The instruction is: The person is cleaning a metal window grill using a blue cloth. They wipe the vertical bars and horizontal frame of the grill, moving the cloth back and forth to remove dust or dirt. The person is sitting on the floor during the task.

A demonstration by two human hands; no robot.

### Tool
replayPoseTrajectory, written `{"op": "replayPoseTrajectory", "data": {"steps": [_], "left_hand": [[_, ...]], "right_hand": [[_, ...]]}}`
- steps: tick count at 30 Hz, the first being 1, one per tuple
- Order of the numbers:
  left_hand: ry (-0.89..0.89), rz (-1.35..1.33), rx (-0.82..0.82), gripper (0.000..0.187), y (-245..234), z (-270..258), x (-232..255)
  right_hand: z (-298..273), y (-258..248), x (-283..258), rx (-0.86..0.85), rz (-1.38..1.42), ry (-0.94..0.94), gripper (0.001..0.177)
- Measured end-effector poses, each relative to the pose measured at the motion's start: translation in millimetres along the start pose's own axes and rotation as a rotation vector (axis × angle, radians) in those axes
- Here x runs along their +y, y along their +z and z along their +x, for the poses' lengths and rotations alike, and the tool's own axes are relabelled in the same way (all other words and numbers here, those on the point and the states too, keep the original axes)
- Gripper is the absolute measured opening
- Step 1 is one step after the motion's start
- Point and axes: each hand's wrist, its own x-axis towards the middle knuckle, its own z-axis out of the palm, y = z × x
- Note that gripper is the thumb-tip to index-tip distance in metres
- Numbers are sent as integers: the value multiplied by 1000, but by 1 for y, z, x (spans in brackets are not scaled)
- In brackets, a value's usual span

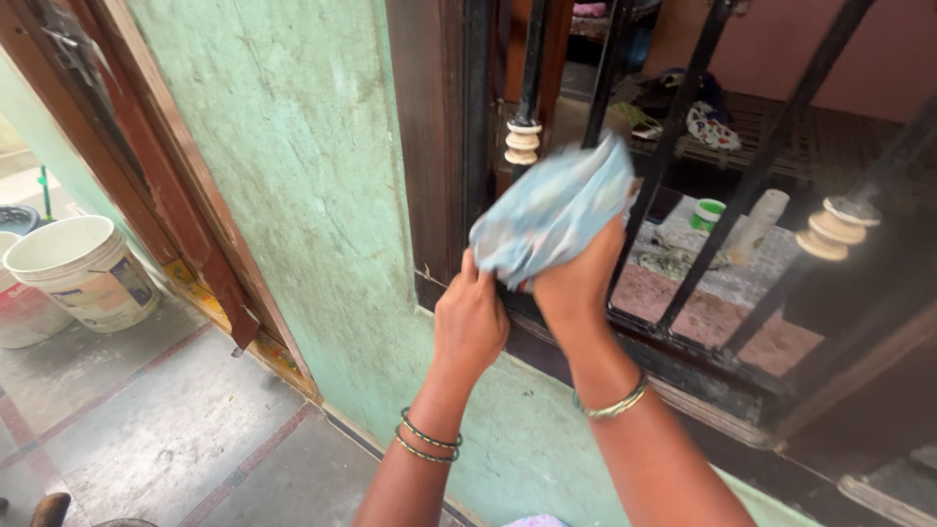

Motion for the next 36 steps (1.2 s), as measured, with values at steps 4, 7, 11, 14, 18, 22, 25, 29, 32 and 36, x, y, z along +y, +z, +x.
{"op": "replayPoseTrajectory", "data": {"steps": [4, 7, 11, 14, 18, 22, 25, 29, 32, 36], "left_hand": [[47, -95, 115, 47, -3, 2, -2], [93, -61, 196, 44, 7, 8, -8], [61, 64, 244, 44, 29, 12, -17], [74, 67, 254, 45, 35, 7, -20], [87, 73, 249, 44, 36, 3, -22], [18, 112, 139, 26, 41, -7, -27], [60, 56, 102, 45, 28, -11, -23], [171, 37, 138, 58, 7, -11, -2], [186, 31, 134, 60, -4, -6, 10], [7, 72, -13, 56, -11, 0, 24]], "right_hand": [[90, 14, 11, 73, 683, 230, 61], [129, 14, 13, 28, -115, -307, 34], [117, 20, 21, 40, -166, -321, 36], [87, 18, 33, 31, -117, -185, 39], [42, 17, 51, 4, -46, 34, 42], [-9, 12, 66, 61, 422, 472, 46], [-38, 1, 53, -88, 56, 398, 47], [-50, -10, 14, -173, -200, 301, 61], [-46, -15, -24, -90, -239, 120, 77], [-31, -34, -72, 80, -132, -107, 94]]}}
